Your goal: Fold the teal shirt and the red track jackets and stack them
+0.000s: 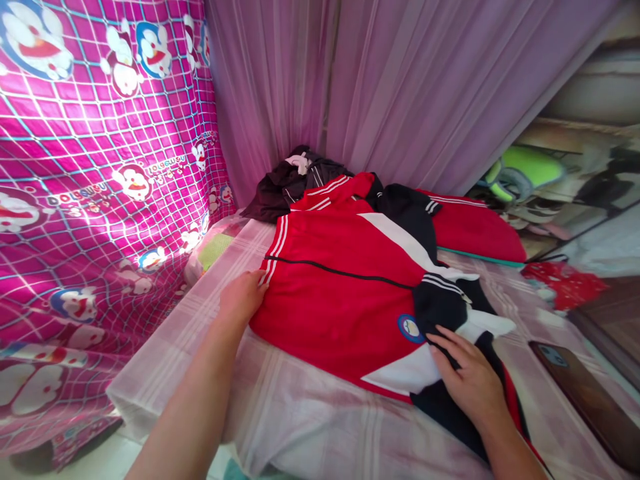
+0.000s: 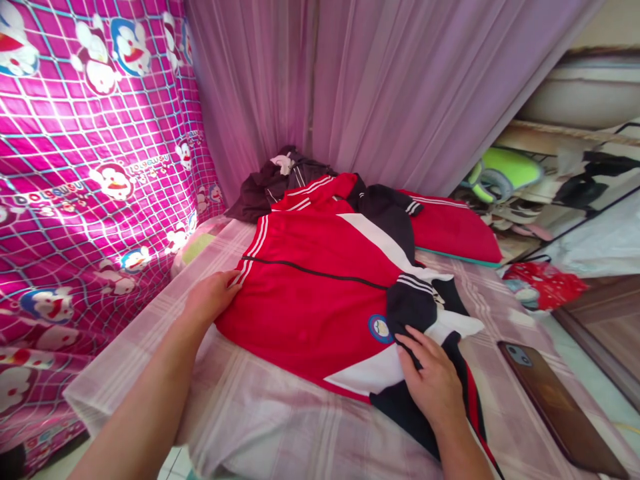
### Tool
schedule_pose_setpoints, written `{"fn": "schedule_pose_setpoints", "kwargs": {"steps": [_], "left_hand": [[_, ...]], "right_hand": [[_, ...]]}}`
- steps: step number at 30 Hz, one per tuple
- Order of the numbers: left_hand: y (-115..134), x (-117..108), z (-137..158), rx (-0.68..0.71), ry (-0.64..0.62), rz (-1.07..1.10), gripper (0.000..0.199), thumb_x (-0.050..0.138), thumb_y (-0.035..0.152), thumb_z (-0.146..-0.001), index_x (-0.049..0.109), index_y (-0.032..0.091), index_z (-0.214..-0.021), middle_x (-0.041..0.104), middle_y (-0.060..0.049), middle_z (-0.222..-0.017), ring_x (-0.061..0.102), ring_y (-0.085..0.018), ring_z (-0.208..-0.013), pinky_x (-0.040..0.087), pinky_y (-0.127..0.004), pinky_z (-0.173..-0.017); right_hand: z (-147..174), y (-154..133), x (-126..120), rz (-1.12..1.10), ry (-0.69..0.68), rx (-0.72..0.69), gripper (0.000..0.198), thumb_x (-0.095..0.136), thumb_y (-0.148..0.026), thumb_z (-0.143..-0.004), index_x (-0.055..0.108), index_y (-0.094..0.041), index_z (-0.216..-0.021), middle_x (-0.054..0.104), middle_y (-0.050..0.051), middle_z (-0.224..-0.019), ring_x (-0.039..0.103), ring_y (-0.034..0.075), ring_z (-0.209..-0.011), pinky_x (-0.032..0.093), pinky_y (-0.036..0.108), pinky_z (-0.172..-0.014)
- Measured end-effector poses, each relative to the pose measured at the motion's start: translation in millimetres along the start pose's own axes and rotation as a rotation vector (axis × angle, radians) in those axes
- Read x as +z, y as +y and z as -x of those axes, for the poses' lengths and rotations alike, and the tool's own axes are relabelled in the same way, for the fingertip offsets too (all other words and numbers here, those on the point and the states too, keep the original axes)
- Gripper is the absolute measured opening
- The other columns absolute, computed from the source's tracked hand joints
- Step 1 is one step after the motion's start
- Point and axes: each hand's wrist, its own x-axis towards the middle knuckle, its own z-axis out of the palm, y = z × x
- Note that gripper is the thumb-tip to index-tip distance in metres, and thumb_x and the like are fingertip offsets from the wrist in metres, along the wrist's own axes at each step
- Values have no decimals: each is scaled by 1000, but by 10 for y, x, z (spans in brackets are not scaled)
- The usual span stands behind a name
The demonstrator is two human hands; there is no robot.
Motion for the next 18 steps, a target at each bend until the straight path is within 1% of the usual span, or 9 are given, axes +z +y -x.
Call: {"fn": "schedule_pose_setpoints", "kwargs": {"steps": [5, 9, 14, 16, 18], "left_hand": [[-71, -19, -40, -55, -33, 13, 51, 47, 49, -91, 57, 26, -136, 69, -11, -125, 65, -31, -112, 51, -37, -85], [-112, -15, -73, -94, -35, -12, 54, 43, 50, -92, 55, 25, -138, 69, -12, -125, 65, -32, -112, 51, -39, -85], [-196, 10, -99, -125, -37, -16, 56, 40, 53, -91, 57, 23, -136, 68, -14, -126, 63, -34, -114, 51, -43, -87], [-187, 1, -86, -121, 8, -10, 55, 39, 51, -92, 57, 23, -136, 66, -14, -128, 63, -34, -113, 52, -44, -88], [-126, -6, -67, -90, 137, 0, 53, 37, 46, -93, 56, 23, -137, 62, -13, -133, 63, -33, -113, 52, -44, -89]], "right_hand": [[-8, -11, -10, -4, -1, 19, 34, 47, -44, -90, 75, -27, -97, 70, 6, -118, 65, 25, -107, 55, 41, -93], [-21, -46, -31, -18, -5, 14, 35, 46, -43, -91, 75, -25, -98, 70, 7, -118, 66, 25, -107, 54, 41, -95], [-28, -88, -42, -31, 10, 33, 34, 47, -42, -91, 76, -26, -98, 70, 7, -119, 66, 24, -106, 53, 42, -96], [-27, -100, -42, -37, 6, 37, 33, 47, -41, -91, 76, -26, -100, 70, 7, -120, 66, 24, -107, 53, 43, -96], [-27, -116, -44, -39, 3, 44, 33, 47, -39, -92, 76, -25, -101, 70, 8, -120, 66, 25, -107, 54, 43, -95]]}}
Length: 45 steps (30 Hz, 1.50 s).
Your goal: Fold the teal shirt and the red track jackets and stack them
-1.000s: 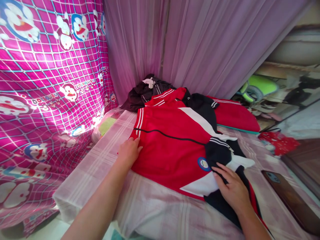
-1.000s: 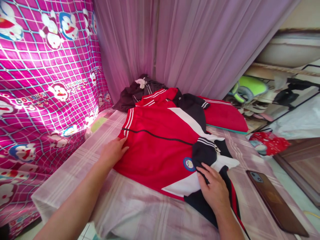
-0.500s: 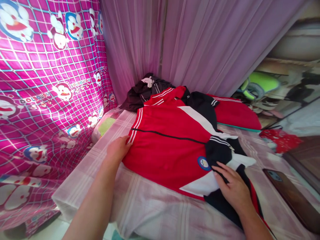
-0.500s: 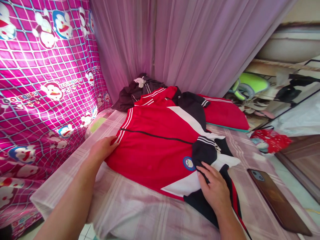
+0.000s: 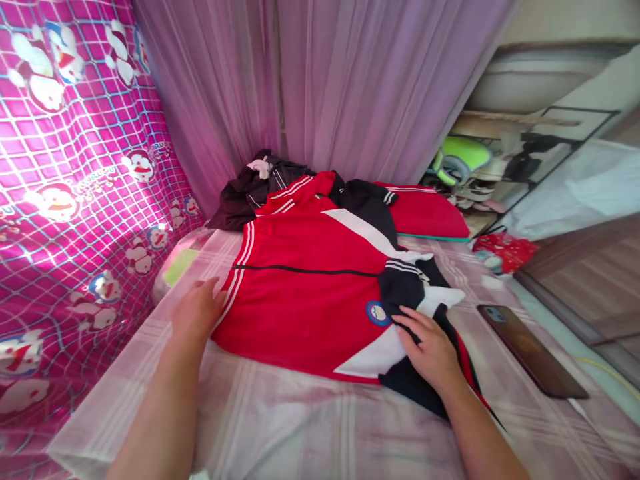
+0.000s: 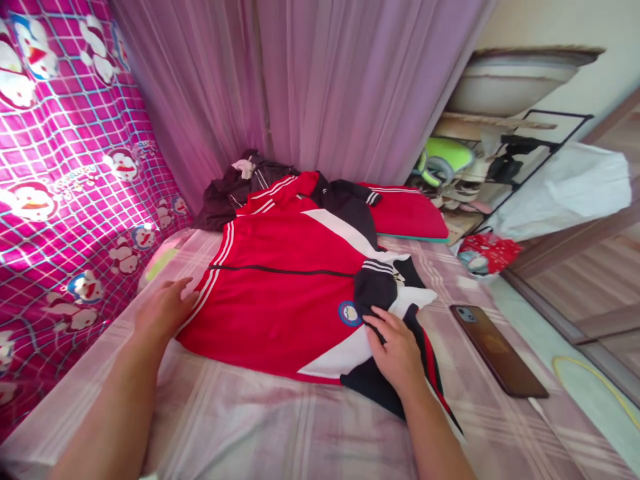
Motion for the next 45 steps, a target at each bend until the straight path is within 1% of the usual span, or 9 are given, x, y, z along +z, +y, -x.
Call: {"fn": "schedule_pose_setpoints", "kwargs": {"steps": [4, 9, 16, 23, 28, 32, 37, 40, 45], "left_hand": [[214, 103, 38, 359, 201, 128, 53, 31, 46, -97, 52, 24, -141, 57, -9, -141, 58, -26, -122, 46, -39, -102], [359, 426, 33, 792, -50, -3, 61, 39, 59, -93, 48, 28, -145, 42, -8, -155, 34, -32, -145, 24, -57, -117], [316, 568, -40, 772, -47, -55, 66, 43, 63, -91, 42, 31, -148, 36, -9, -158, 32, -33, -146, 25, -61, -115], [258, 578, -171, 750, -32, 165, 59, 31, 57, -95, 58, 25, -137, 54, -9, -145, 45, -29, -138, 31, -56, -115], [285, 588, -166, 757, 1, 162, 65, 36, 63, -91, 61, 20, -133, 57, -12, -142, 48, -30, -136, 35, -54, -113], [296, 599, -150, 759, 42, 145, 65, 36, 64, -90, 62, 21, -131, 57, -11, -142, 49, -31, -135, 38, -53, -112], [298, 606, -164, 762, 65, 137, 65, 36, 64, -90, 63, 20, -130, 59, -11, -141, 52, -31, -132, 40, -52, -110], [302, 604, -170, 767, 73, 135, 64, 37, 64, -90, 63, 21, -130, 59, -10, -140, 52, -30, -132, 40, -51, -111], [292, 614, -182, 771, 90, 121, 63, 37, 62, -91, 64, 20, -129, 60, -11, -139, 53, -30, -131, 41, -50, -110]], "right_hand": [[-2, -45, -12, -9, 0, 34, 33, 46, -36, -92, 76, -25, -100, 70, 8, -121, 65, 25, -109, 52, 44, -97], [-15, -78, -14, -39, 6, 65, 30, 49, -35, -91, 76, -25, -99, 70, 8, -121, 65, 25, -110, 51, 46, -99], [-30, -87, 0, -67, 21, 85, 29, 50, -34, -90, 76, -26, -101, 70, 7, -120, 64, 25, -111, 50, 45, -100], [-57, -108, -8, -43, 153, 223, 45, 50, -38, -87, 66, -17, -123, 66, 14, -126, 60, 27, -117, 47, 44, -103], [-203, -193, -203, -9, -95, 458, 53, 51, -46, -88, 61, -15, -130, 68, 14, -123, 66, 27, -104, 51, 39, -91], [-533, -216, -486, 15, -375, 557, 48, 40, -56, -94, 75, -23, -101, 75, 9, -101, 68, 27, -95, 51, 35, -80], [-1019, -109, -548, 166, -339, 640, 50, 47, -53, -92, 66, -18, -122, 70, 16, -118, 64, 32, -110, 48, 39, -87], [-1188, -54, -450, 114, -417, 637, 38, 61, -42, -85, 71, -13, -108, 70, 20, -113, 64, 35, -109, 48, 41, -87], [-1269, -6, -494, -63, -375, 507, 21, 59, -32, -87, 70, -21, -101, 74, 6, -97, 69, 21, -91, 50, 27, -78]]}}
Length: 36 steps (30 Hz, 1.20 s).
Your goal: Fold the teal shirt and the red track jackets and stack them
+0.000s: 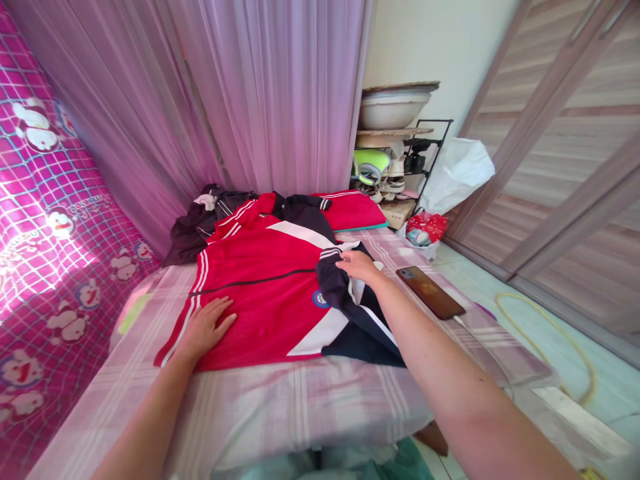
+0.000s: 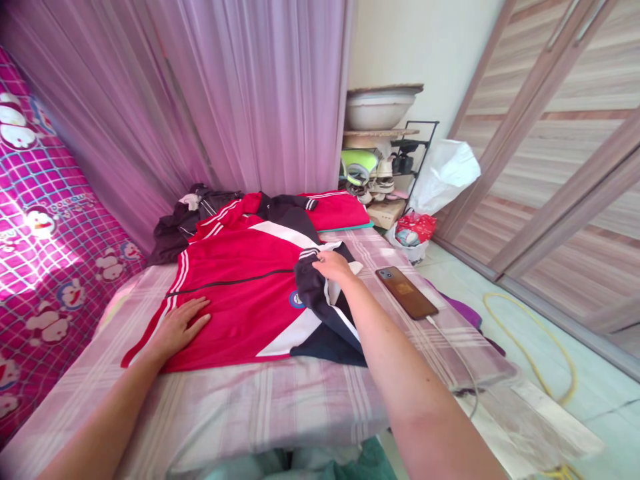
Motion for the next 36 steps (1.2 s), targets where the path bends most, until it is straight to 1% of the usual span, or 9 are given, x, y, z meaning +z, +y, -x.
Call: {"fn": "schedule_pose_setpoints", "kwargs": {"steps": [3, 7, 14, 18, 23, 26, 29, 33, 36], "left_hand": [[-22, 18, -7, 2, 2, -11, 61, 37, 61, -91, 64, 21, -128, 60, -10, -139, 53, -30, -131, 41, -49, -110], [15, 20, -20, -11, -17, -61, 60, 37, 58, -90, 64, 20, -128, 61, -11, -139, 53, -31, -131, 42, -51, -108], [248, -266, 101, 16, 61, -19, 54, 38, 55, -91, 67, 21, -120, 68, -12, -126, 62, -28, -118, 42, -45, -108], [196, -512, 358, 38, -96, 135, 55, 41, 68, -85, 75, 26, -95, 76, -7, -102, 70, -25, -97, 53, -36, -94], [20, -689, 634, 58, -292, 77, 55, 59, 72, -71, 76, 30, -103, 76, -6, -111, 69, -28, -104, 53, -36, -95], [-21, -706, 666, 68, -310, 22, 51, 56, 66, -75, 75, 30, -106, 75, -6, -113, 69, -27, -106, 52, -36, -96], [-29, -694, 663, 73, -305, -15, 44, 47, 56, -83, 75, 29, -104, 75, -7, -111, 69, -26, -104, 52, -36, -95], [-82, -740, 568, -19, -271, -47, 46, 36, 50, -87, 74, 28, -103, 77, -6, -103, 71, -26, -96, 54, -37, -89], [-133, -836, 289, -104, -257, -115, 49, 34, 50, -87, 71, 28, -112, 76, -5, -106, 70, -27, -97, 54, -37, -86]], "right_hand": [[46, 68, -135, -293, 46, -37, 19, 53, -28, -91, 64, -24, -107, 71, 0, -89, 67, 12, -71, 50, 21, -63], [89, 158, -250, -852, 137, 102, 9, 53, -16, -88, 57, -21, -95, 65, -2, -77, 61, 8, -53, 45, 16, -48], [-66, 161, -509, -1115, 330, 92, 13, 45, -16, -93, 48, -27, -101, 67, -1, -95, 70, 10, -81, 58, 24, -71], [-107, 300, -775, -1115, 422, 138, 12, 49, -18, -91, 52, -24, -100, 66, -1, -86, 69, 13, -71, 56, 23, -57], [-176, 319, -1075, -907, 379, 200, 5, 54, -13, -89, 56, -17, -87, 57, -2, -67, 58, 11, -49, 39, 16, -37], [-252, 148, -1242, -991, 399, 185, 10, 46, -11, -93, 54, -17, -93, 57, -1, -72, 64, 12, -57, 46, 17, -44], [-306, -38, -1366, -1033, 404, 137, 16, 39, -9, -97, 49, -14, -107, 61, 4, -87, 69, 13, -73, 56, 24, -61], [-407, -224, -1458, -985, 414, 68, 25, 32, -6, -99, 40, -5, -123, 60, 14, -108, 69, 14, -90, 55, 29, -74], [-610, -331, -1487, -947, 447, 26, 31, 30, -5, -99, 36, -2, -129, 56, 19, -119, 68, 13, -98, 52, 28, -79]]}}
